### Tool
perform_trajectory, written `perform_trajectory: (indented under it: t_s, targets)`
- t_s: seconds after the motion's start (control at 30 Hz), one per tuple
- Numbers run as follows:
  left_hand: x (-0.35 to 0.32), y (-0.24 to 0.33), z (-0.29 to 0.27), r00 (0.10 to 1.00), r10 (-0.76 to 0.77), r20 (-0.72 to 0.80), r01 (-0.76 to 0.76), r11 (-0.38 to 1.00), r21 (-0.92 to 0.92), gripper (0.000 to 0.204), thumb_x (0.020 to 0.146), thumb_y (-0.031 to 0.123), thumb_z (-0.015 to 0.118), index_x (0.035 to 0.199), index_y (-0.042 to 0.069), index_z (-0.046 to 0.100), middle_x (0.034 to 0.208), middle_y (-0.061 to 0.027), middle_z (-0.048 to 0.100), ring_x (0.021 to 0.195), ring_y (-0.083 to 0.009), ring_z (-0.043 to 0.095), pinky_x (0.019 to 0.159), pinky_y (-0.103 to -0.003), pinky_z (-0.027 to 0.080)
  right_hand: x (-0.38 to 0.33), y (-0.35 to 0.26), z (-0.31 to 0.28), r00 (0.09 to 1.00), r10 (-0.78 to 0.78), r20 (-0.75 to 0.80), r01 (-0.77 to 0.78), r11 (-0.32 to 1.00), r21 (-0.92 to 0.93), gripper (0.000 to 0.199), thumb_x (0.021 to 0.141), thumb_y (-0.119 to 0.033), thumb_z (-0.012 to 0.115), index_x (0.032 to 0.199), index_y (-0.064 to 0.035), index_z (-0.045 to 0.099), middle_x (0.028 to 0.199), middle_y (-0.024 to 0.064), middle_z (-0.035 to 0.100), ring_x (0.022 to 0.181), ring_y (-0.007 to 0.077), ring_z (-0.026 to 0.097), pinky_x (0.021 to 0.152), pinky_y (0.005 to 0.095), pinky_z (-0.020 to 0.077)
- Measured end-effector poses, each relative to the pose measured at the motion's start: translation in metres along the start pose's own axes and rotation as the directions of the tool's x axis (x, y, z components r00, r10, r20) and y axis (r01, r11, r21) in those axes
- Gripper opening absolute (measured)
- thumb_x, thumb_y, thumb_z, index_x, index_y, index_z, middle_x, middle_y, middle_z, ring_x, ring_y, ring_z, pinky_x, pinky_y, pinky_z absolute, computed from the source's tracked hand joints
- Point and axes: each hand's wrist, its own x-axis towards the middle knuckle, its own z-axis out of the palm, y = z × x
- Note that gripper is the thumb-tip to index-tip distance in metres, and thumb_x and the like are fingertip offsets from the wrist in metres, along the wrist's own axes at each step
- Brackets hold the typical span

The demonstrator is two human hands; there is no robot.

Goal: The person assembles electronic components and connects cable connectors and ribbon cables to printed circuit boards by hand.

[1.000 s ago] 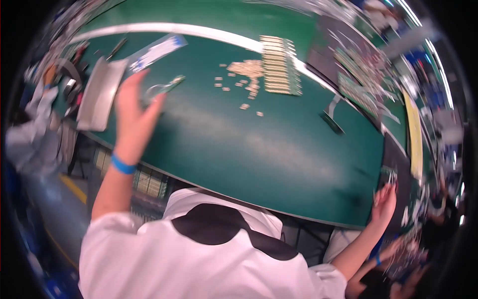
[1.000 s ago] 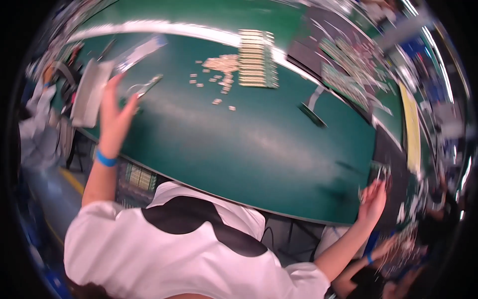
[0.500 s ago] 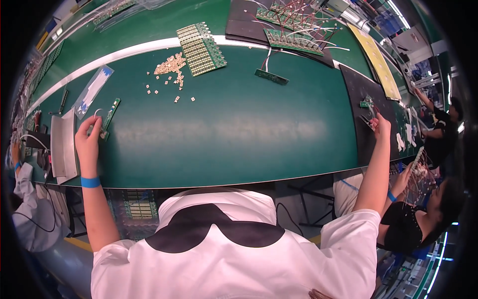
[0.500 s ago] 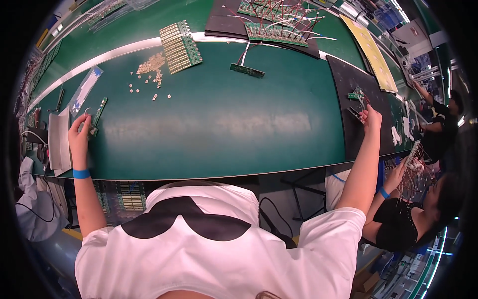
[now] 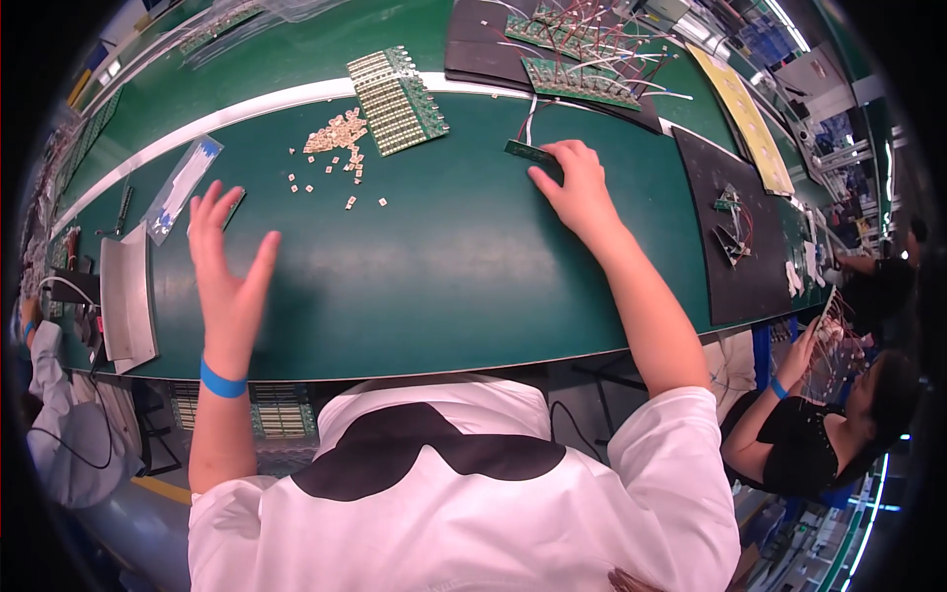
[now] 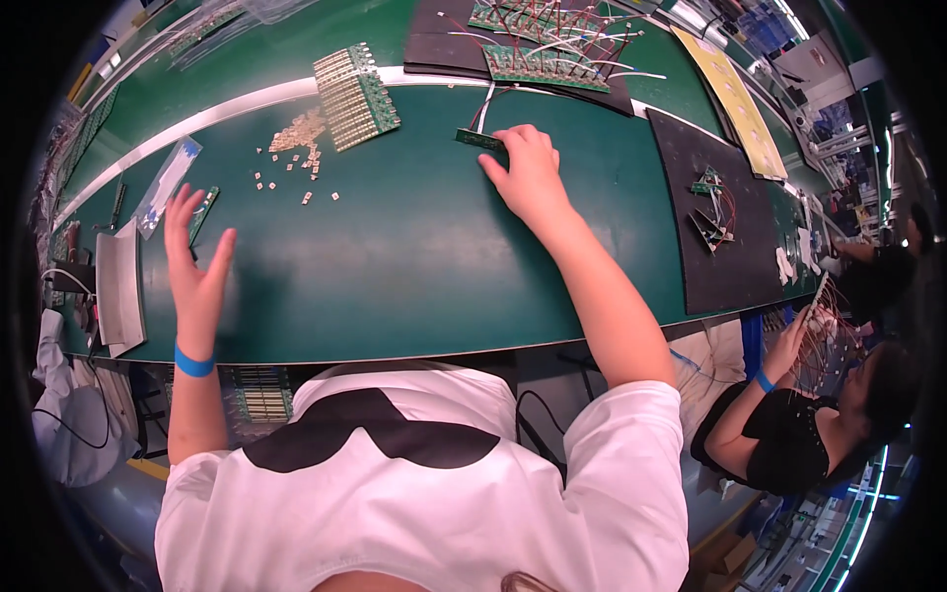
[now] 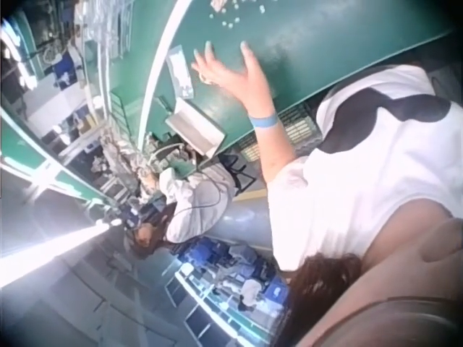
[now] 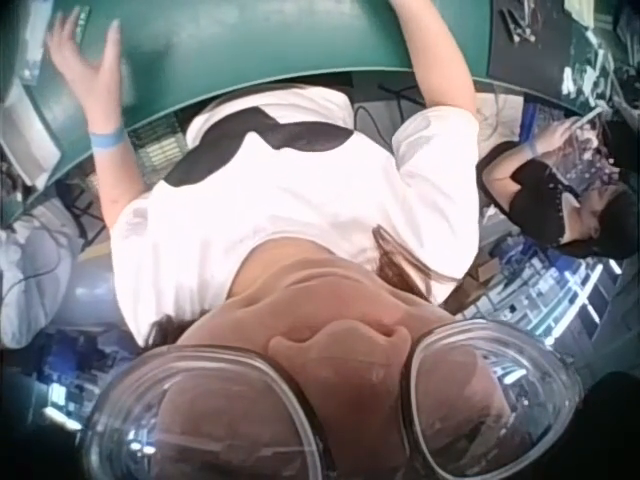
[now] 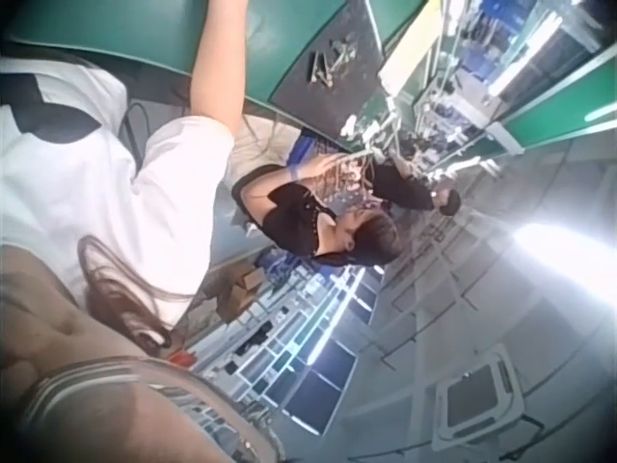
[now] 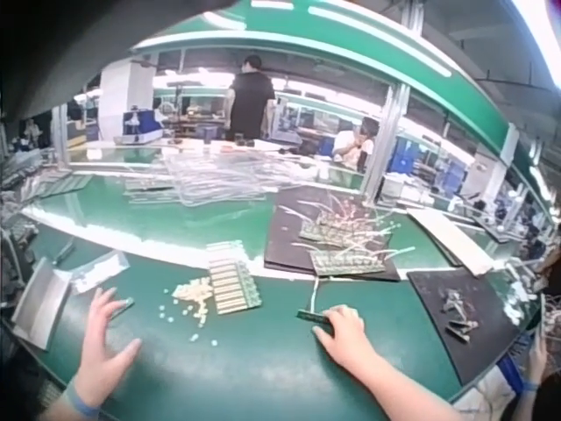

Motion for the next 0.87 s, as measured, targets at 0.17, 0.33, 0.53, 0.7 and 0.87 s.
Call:
perform_trajectory:
  t_s: [0.17, 0.33, 0.53, 0.7, 0.87]
  targets:
    - [-0.016, 0.002, -0.013, 0.996, -0.041, 0.076, 0.044, 0.998, -0.037, 0.045, 0.078, 0.01, 0.065, 0.12, 0.007, 0.051, 0.138, -0.0126, 0.04, 0.134, -0.0356, 0.026, 0.107, -0.044, 0.023, -0.023, -0.05, -0.024, 0.959, -0.26, 0.117, 0.259, 0.966, 0.017, 0.012, 0.079, -0.011, 0.064, 0.09, -0.0107, 0.061, 0.083, 0.0023, 0.056, 0.086, 0.0217, 0.054, 0.091, 0.0415, 0.0329]
    - [-0.025, -0.009, -0.012, 0.975, -0.106, 0.197, 0.132, 0.983, -0.124, 0.035, 0.077, 0.008, 0.064, 0.111, 0.007, 0.057, 0.134, -0.0126, 0.044, 0.132, -0.0353, 0.031, 0.106, -0.043, 0.027, -0.04, -0.073, -0.029, 0.942, -0.292, 0.166, 0.285, 0.956, 0.061, 0.014, 0.078, -0.012, 0.065, 0.091, -0.012, 0.061, 0.081, 0.0007, 0.055, 0.085, 0.0183, 0.055, 0.094, 0.044, 0.0308]
    - [-0.049, 0.012, -0.024, 0.972, 0.047, 0.229, 0.034, 0.941, -0.335, 0.026, 0.077, 0.004, 0.062, 0.102, 0.002, 0.059, 0.12, -0.015, 0.055, 0.115, -0.0321, 0.051, 0.097, -0.038, 0.04, -0.033, -0.089, -0.024, 0.968, -0.197, 0.154, 0.203, 0.979, -0.022, 0.041, 0.075, -0.019, 0.07, 0.112, -0.0073, 0.056, 0.111, 0.0121, 0.052, 0.107, 0.0306, 0.047, 0.094, 0.0427, 0.0314]
    - [-0.139, -0.002, -0.058, 0.999, 0.014, 0.049, 0.001, 0.957, -0.291, 0.016, 0.076, 0.0, 0.063, 0.092, 0.003, 0.063, 0.079, -0.0107, 0.062, 0.069, -0.0249, 0.059, 0.065, -0.032, 0.048, -0.078, -0.1, -0.032, 0.952, -0.263, 0.157, 0.269, 0.963, -0.022, 0.042, 0.072, -0.016, 0.071, 0.11, -0.0062, 0.055, 0.12, 0.0156, 0.046, 0.114, 0.036, 0.042, 0.095, 0.0446, 0.0314]
    - [-0.245, -0.053, -0.072, 0.7, -0.691, -0.179, 0.628, 0.716, -0.305, 0.014, 0.087, 0.004, 0.054, 0.096, 0.004, 0.065, 0.083, -0.0045, 0.065, 0.066, -0.0192, 0.059, 0.061, -0.031, 0.048, -0.068, -0.129, -0.033, 0.913, -0.395, 0.105, 0.392, 0.919, 0.044, 0.042, 0.071, -0.017, 0.072, 0.109, -0.0089, 0.056, 0.123, 0.0151, 0.045, 0.12, 0.0368, 0.039, 0.098, 0.0444, 0.0294]
